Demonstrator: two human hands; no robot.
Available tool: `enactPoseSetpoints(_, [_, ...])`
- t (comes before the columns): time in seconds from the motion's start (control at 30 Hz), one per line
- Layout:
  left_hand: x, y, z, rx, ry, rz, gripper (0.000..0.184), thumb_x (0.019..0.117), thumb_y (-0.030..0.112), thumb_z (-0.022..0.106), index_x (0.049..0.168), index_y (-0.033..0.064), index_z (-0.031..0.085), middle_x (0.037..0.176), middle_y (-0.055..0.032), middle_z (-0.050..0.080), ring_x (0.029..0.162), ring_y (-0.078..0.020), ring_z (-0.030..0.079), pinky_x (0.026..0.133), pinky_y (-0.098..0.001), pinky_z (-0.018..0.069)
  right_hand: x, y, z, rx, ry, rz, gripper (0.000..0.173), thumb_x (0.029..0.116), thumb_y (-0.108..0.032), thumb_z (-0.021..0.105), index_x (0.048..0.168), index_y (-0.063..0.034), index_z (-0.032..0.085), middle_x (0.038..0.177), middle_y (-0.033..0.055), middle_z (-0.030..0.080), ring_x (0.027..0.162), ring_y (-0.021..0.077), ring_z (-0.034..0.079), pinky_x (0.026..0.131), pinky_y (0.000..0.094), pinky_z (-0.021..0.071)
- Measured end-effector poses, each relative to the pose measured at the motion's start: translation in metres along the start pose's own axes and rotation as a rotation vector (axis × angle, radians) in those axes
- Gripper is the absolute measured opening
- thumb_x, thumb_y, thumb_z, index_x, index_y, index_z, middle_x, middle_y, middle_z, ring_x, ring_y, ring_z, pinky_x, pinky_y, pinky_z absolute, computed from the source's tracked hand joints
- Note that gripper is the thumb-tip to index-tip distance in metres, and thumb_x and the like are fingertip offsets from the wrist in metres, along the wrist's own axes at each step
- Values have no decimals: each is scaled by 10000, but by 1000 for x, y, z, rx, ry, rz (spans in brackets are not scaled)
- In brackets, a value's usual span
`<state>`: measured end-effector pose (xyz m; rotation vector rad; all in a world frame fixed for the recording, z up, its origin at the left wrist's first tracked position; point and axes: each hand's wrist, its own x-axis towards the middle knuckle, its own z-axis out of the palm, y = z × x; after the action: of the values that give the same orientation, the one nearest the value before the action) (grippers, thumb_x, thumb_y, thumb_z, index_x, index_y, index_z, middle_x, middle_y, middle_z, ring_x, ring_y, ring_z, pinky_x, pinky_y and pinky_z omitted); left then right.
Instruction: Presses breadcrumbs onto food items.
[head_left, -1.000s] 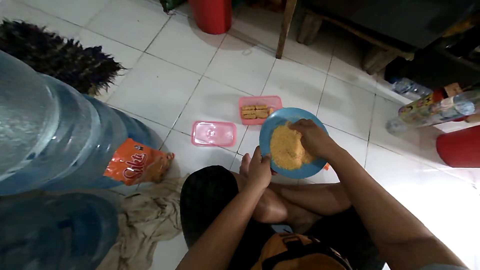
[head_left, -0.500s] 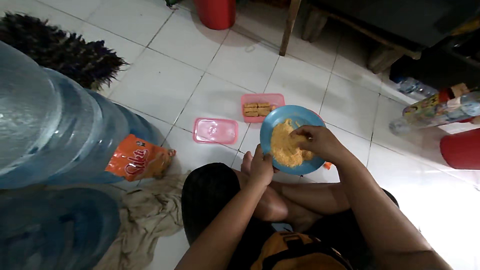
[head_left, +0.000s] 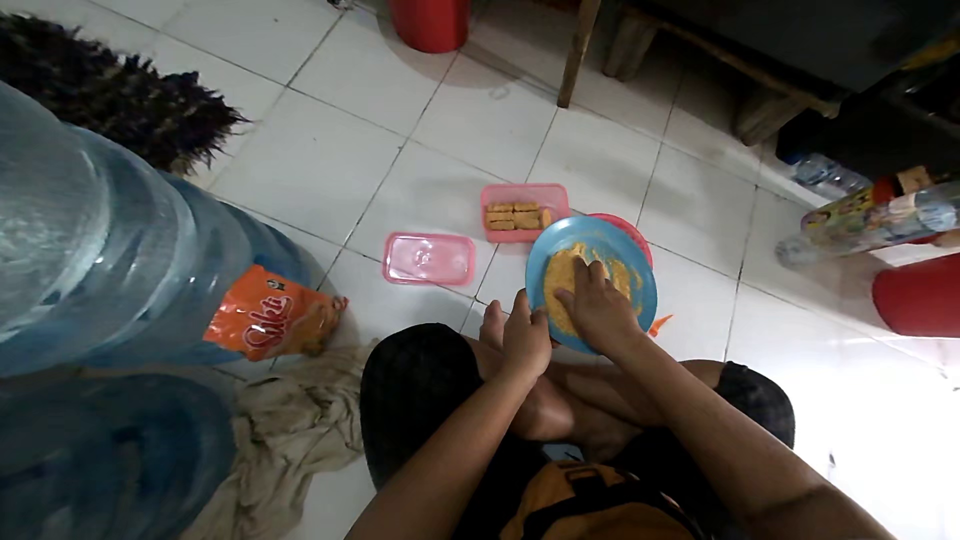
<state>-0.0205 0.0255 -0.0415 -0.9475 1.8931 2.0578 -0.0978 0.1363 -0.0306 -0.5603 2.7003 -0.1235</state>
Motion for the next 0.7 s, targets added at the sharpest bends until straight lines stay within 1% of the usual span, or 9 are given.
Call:
enactPoseSetpoints(0.07, [1,1,0,-2,-15,-10,326,1105,119,411,1417,50,478,1215,-182,511,843,-212,668,714,-351,603,4,4,1,-10,5,-8,698,1094,-467,439,1564,36,324,1429,304,459,1063,456,657,827,554,578])
enactPoseSetpoints(0.23, [0,2,1,-6,-56,-28,355,1107,128,424,1456,64,441,1137,-187,617,784,-197,682,677,-339,594,21,16,-17,20,79,46,448,1067,-231,560,1412,49,500,1374,325,518,1055,504,657,813,616,568])
enactPoseSetpoints(0.33, [1,2,0,-11,-70,-22,359,1110,129,409,1461,57,434,1115,-182,628,785,-194,685,689,-339,598,14,15,-30,39,91,-16,438,1039,-281,618,1352,22,569,1315,295,563,1048,481,660,801,616,565])
enactPoseSetpoints(0.4, [1,4,-2,-1,-79,-10,352,1110,123,399,1452,45,436,1075,-179,635,772,-189,681,693,-335,595,5,19,-41,159,44,-79,436,1036,-323,626,1355,-27,592,1286,259,589,1036,443,665,831,628,556])
enactPoseSetpoints(0.47, [0,4,-2,19,-70,-4,330,1108,117,404,1426,42,456,1065,-173,624,756,-182,679,690,-331,598,1,34,-48,252,35,-115,387,1006,-165,632,1367,-33,598,1276,258,595,1061,431,653,856,634,544])
enactPoseSetpoints(0.53, [0,4,-2,25,-64,4,322,1110,125,403,1417,45,463,1078,-174,616,767,-188,681,698,-337,602,1,54,-50,264,-17,-121,616,880,-63,731,1461,-33,527,1380,271,530,1221,468,563,953,663,498])
enactPoseSetpoints(0.6, [0,4,-2,16,-55,21,324,1108,124,407,1418,50,466,1087,-175,620,782,-192,678,704,-344,596,0,64,-49,226,-129,-127,931,761,-92,878,1566,-70,410,1501,266,433,1342,501,452,1019,683,455])
enactPoseSetpoints(0.63, [0,3,-1,10,-43,33,320,1105,121,412,1412,55,476,1100,-176,609,791,-197,672,706,-350,593,-1,64,-45,218,-153,-118,996,735,-108,914,1581,-87,389,1518,257,413,1349,502,443,1020,678,462])
enactPoseSetpoints(0.7, [-1,2,0,-9,-25,54,327,1104,121,414,1418,58,478,1149,-172,553,815,-203,660,708,-353,593,-2,62,-37,278,-95,-94,883,740,-42,890,1517,-56,472,1450,268,464,1295,478,503,1004,649,487])
